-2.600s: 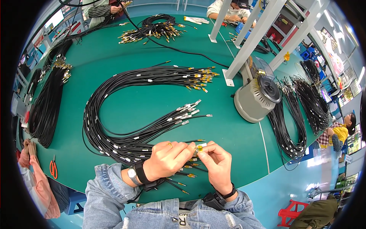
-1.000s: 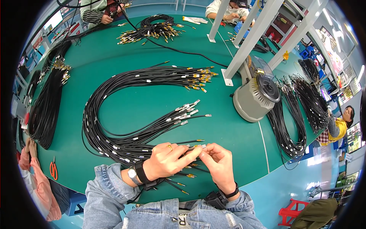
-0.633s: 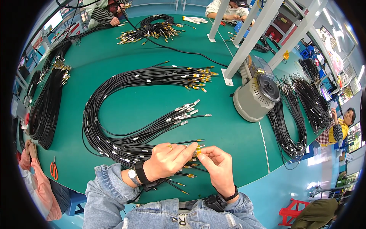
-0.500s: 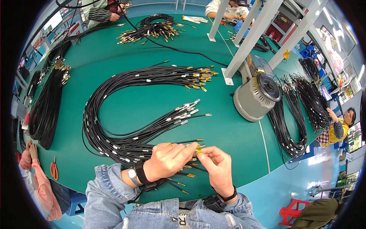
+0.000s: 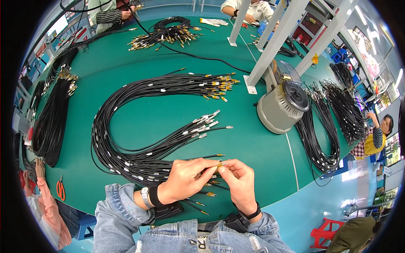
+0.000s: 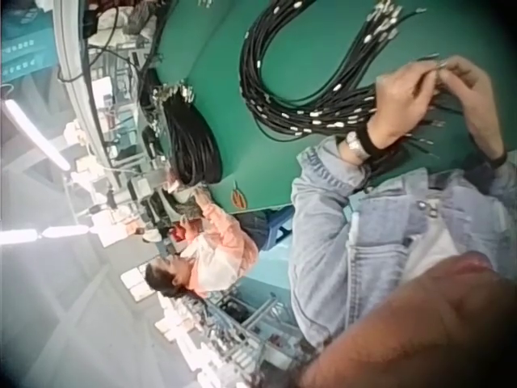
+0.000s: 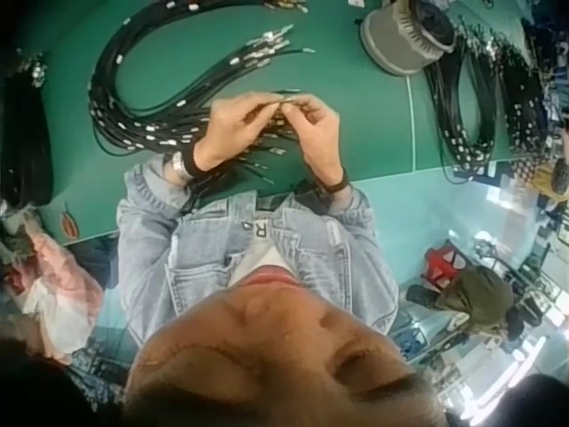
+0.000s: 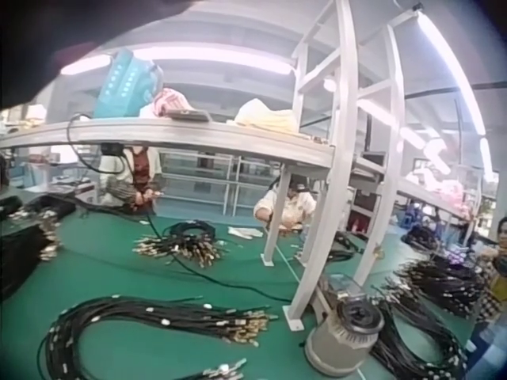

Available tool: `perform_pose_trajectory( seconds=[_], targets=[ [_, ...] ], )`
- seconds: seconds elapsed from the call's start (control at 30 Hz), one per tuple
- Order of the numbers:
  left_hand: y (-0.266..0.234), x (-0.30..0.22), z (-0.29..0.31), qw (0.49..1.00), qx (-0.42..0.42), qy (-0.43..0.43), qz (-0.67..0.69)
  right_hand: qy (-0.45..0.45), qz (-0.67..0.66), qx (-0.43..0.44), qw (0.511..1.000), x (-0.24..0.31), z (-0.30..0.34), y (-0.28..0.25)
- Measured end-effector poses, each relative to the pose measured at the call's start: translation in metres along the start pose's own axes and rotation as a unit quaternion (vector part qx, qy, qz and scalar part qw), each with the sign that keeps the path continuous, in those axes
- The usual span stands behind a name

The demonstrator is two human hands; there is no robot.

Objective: The person picks up a cable from a bundle, slides a yellow sleeve over the connector by hand, and trims the end with scissors before setting it aside.

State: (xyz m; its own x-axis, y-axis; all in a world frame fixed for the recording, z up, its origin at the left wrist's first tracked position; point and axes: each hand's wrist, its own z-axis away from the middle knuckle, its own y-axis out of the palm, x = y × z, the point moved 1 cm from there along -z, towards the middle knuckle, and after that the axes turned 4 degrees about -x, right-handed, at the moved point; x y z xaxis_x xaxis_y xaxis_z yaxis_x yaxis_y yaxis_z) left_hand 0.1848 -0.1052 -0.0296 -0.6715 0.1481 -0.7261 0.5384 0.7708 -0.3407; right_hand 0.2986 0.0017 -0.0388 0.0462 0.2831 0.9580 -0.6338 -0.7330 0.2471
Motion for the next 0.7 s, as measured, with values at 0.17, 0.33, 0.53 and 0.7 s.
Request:
perform_pose_trajectory(
  seconds=[0.17, 0.33, 0.53, 0.7],
  targets=[
    [0.0004, 0.0019, 0.0002, 0.988, 0.049, -0.123, 0.083, 0.003, -0.01, 0.005, 1.0, -0.0013, -0.0012, -0.0037],
    [-0.0069, -0.0035, -0.0072, 0.974, 0.103, -0.187, 0.07, 0.02, -0.026, 0.002, 0.999, -0.0039, -0.0044, -0.005],
    [-0.0091, -0.0027, -0.0046, 0.976, 0.096, -0.185, 0.06, 0.015, 0.005, 0.015, 1.0, -0.0008, -0.0031, -0.0039],
    [-0.0083, -0.0044, -0.0033, 0.981, 0.095, -0.167, 0.026, 0.015, 0.001, 0.017, 1.0, 0.0019, -0.0011, -0.0031]
  ],
)
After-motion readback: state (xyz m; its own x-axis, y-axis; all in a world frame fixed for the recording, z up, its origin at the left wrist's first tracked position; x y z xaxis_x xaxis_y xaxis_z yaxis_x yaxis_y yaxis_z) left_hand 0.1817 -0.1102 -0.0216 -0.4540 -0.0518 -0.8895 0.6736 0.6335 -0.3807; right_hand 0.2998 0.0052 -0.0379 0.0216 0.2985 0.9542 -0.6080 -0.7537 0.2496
